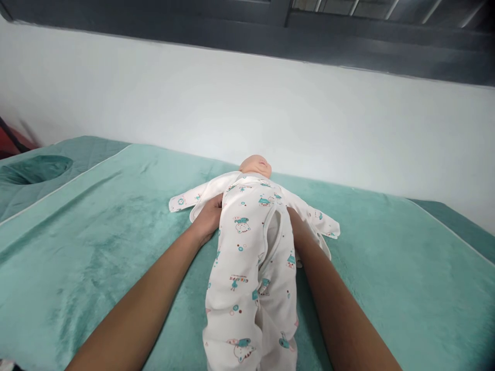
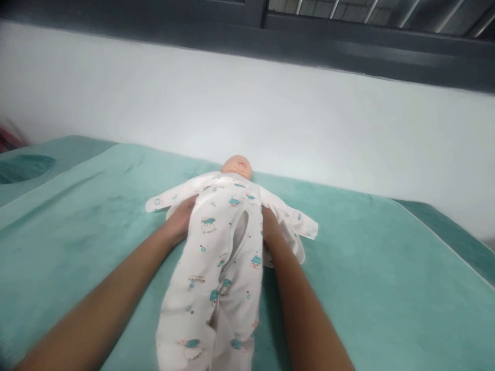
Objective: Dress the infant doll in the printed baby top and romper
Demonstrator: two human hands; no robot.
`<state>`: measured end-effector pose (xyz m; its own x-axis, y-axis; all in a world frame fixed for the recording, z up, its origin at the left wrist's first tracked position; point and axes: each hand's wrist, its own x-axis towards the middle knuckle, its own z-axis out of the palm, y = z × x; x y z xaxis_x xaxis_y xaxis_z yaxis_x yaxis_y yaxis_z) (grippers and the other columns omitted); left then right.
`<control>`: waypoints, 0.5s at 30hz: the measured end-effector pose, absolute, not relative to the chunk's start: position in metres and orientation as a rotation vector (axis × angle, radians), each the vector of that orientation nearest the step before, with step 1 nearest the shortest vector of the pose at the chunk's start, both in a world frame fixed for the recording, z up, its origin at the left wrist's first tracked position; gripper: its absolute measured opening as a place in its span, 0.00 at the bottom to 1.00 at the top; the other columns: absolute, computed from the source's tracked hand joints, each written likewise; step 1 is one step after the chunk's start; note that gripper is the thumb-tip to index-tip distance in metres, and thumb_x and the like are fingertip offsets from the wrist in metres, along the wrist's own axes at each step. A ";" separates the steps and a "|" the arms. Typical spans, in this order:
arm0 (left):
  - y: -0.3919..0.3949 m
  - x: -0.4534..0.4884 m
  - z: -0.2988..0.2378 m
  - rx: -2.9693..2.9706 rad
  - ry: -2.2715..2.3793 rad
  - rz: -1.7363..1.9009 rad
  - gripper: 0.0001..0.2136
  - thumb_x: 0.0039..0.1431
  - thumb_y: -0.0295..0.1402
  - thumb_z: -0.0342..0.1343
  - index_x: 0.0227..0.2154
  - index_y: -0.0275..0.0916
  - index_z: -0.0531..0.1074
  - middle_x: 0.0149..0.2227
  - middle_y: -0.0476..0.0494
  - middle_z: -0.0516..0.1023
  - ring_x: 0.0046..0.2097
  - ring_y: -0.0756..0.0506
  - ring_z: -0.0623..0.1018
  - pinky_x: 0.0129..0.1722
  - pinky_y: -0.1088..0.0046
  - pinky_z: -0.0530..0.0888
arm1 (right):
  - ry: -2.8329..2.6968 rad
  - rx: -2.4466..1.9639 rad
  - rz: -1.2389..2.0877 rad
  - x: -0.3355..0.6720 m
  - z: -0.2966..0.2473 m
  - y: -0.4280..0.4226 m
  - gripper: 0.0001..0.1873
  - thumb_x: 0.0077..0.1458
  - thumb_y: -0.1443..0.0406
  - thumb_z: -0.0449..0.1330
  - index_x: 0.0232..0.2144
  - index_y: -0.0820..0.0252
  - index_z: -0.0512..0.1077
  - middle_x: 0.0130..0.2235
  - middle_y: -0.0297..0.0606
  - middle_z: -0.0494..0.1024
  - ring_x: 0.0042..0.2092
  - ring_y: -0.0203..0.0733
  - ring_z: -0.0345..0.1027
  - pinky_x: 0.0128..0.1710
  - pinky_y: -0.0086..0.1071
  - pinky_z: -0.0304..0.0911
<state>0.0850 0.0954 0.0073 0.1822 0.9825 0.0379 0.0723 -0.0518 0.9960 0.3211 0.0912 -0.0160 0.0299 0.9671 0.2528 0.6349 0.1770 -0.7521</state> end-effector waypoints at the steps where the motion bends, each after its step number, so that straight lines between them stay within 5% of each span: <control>1: 0.095 0.085 0.009 1.388 1.113 1.070 0.12 0.51 0.33 0.56 0.37 0.37 0.77 0.40 0.44 0.81 0.46 0.39 0.76 0.49 0.59 0.70 | -1.702 -1.545 0.540 0.320 -0.015 0.090 0.11 0.46 0.61 0.60 0.32 0.56 0.79 0.40 0.42 0.82 0.45 0.57 0.72 0.47 0.47 0.65; 8: 0.097 0.081 0.006 1.620 1.229 1.036 0.11 0.54 0.33 0.53 0.39 0.37 0.75 0.44 0.43 0.80 0.47 0.39 0.74 0.48 0.62 0.71 | -1.867 -1.554 0.551 0.319 -0.009 0.092 0.14 0.50 0.60 0.55 0.32 0.59 0.78 0.43 0.43 0.81 0.46 0.56 0.71 0.46 0.43 0.63; 15: 0.116 0.069 -0.015 1.898 1.461 1.326 0.09 0.60 0.33 0.51 0.41 0.42 0.72 0.42 0.46 0.78 0.44 0.43 0.75 0.47 0.64 0.71 | -1.647 -1.696 0.294 0.323 -0.013 0.096 0.10 0.53 0.62 0.54 0.31 0.57 0.75 0.32 0.37 0.80 0.35 0.45 0.70 0.35 0.36 0.61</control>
<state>0.0689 0.1163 -0.0148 0.0032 0.9006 0.4346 0.5196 -0.3728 0.7688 0.3228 0.0962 -0.0131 0.1491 0.9340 0.3246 0.7641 0.0995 -0.6374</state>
